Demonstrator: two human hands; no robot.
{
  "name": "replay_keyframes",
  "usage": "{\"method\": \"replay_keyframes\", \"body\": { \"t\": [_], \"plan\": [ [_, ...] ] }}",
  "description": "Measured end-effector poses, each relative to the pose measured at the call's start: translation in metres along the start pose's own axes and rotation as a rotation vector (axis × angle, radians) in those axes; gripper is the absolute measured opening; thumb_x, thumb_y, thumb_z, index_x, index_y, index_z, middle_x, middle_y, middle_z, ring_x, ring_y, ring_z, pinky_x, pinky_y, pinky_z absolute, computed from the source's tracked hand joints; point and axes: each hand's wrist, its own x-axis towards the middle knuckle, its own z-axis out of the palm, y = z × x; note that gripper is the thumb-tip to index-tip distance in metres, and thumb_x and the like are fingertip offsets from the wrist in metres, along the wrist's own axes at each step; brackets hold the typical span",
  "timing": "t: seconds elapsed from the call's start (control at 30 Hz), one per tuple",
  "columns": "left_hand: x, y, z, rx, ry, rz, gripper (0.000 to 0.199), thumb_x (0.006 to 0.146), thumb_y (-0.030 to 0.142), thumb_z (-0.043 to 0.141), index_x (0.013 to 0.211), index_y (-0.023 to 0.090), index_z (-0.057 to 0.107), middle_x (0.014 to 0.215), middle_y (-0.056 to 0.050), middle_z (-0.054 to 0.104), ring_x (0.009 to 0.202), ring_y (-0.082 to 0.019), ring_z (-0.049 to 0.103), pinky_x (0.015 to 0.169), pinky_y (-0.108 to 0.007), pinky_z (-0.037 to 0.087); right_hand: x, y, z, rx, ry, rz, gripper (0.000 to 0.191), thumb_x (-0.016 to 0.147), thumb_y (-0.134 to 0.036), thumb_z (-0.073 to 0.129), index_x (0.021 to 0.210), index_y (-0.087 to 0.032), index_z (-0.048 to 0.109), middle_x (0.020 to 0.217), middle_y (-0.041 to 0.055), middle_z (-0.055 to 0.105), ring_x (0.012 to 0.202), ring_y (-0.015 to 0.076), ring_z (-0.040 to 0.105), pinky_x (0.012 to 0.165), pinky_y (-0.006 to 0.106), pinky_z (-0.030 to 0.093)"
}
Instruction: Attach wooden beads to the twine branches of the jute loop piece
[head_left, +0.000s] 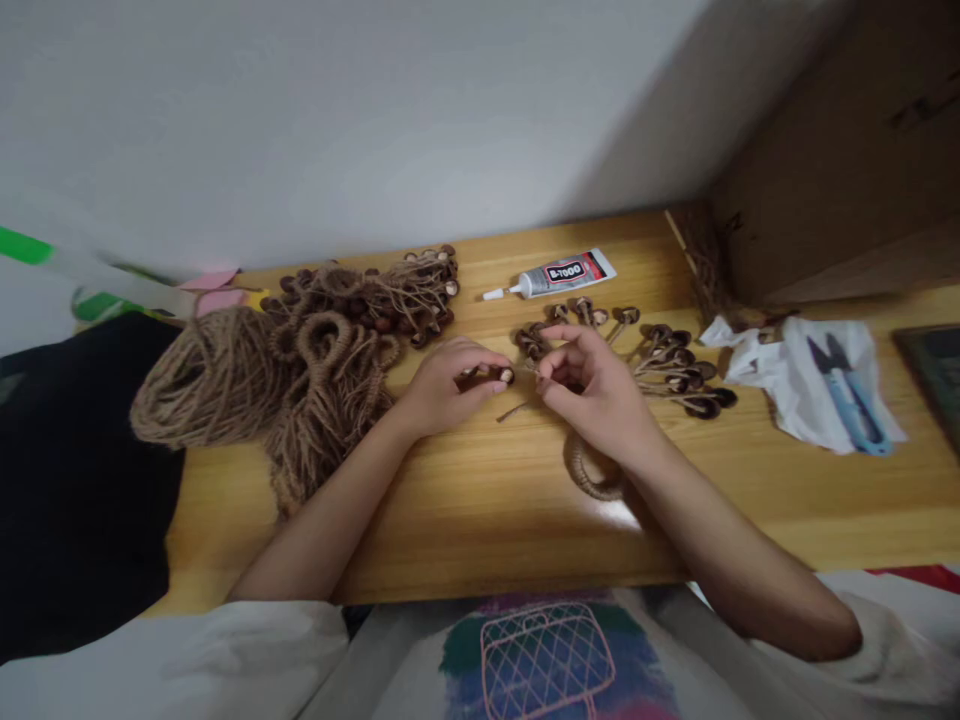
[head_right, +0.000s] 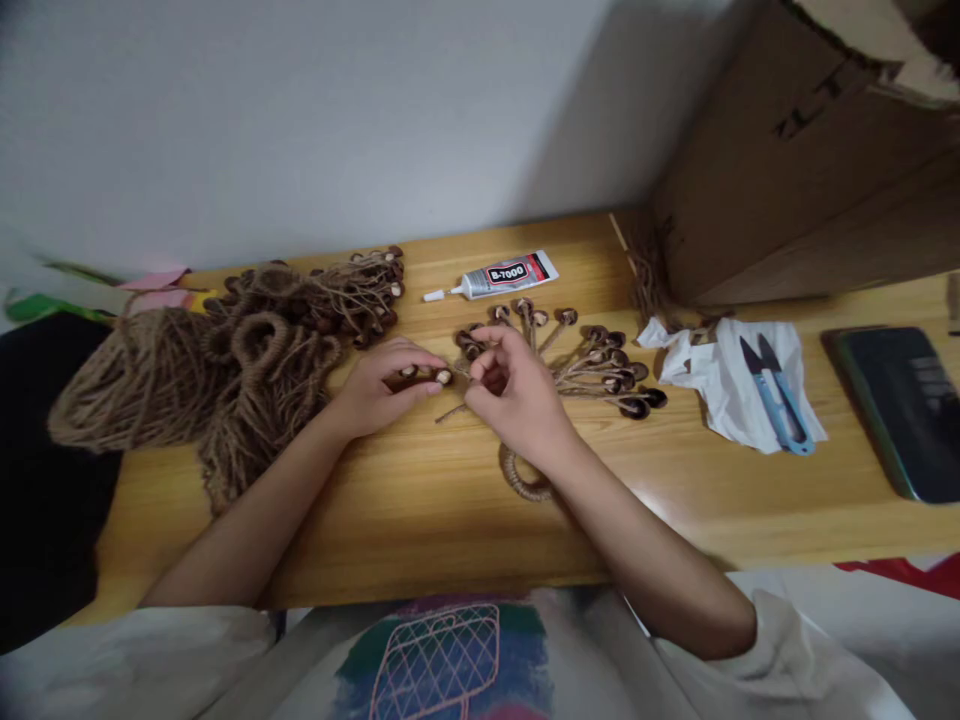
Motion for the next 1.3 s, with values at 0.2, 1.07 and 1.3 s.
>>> {"method": "replay_keyframes", "body": {
  "t": [0.2,1.07,1.3],
  "plan": [
    [-0.0001,0.0021,-0.0011,0.011,-0.008,-0.015,0.017,0.085,0.031,0.067,0.094,0.017,0.072,0.083,-0.005,0.074,0.076,-0.017,0.065,0.072,-0.029,0.049,0.0012,-0.0025,-0.0007,0.112,0.010,0.036,0.045,0.063,-0.021,0.062,0.105,-0.020,0.047,0.072,-0.0047,0.055,0.061,0.0093,0.050,0.059,0.024,0.041],
    [0.0003,0.0048,-0.0011,-0.092,0.022,-0.079,0.017,0.082,0.027,0.069,0.093,0.015,0.073,0.080,-0.006,0.072,0.071,-0.014,0.063,0.065,-0.025,0.048,0.0015,-0.0011,-0.0024,0.127,0.007,0.039,0.046,0.063,-0.019,0.062,0.106,-0.021,0.048,0.073,-0.0049,0.056,0.061,0.0090,0.051,0.059,0.025,0.042],
    [-0.0001,0.0046,-0.0021,-0.147,0.026,-0.120,0.017,0.082,0.028,0.068,0.093,0.016,0.073,0.078,-0.006,0.070,0.071,-0.014,0.062,0.065,-0.025,0.048,0.0006,-0.0016,-0.0021,0.098,-0.010,0.029,0.045,0.064,-0.020,0.063,0.107,-0.022,0.048,0.075,-0.0041,0.056,0.062,0.0095,0.051,0.059,0.025,0.042]
  ]
}}
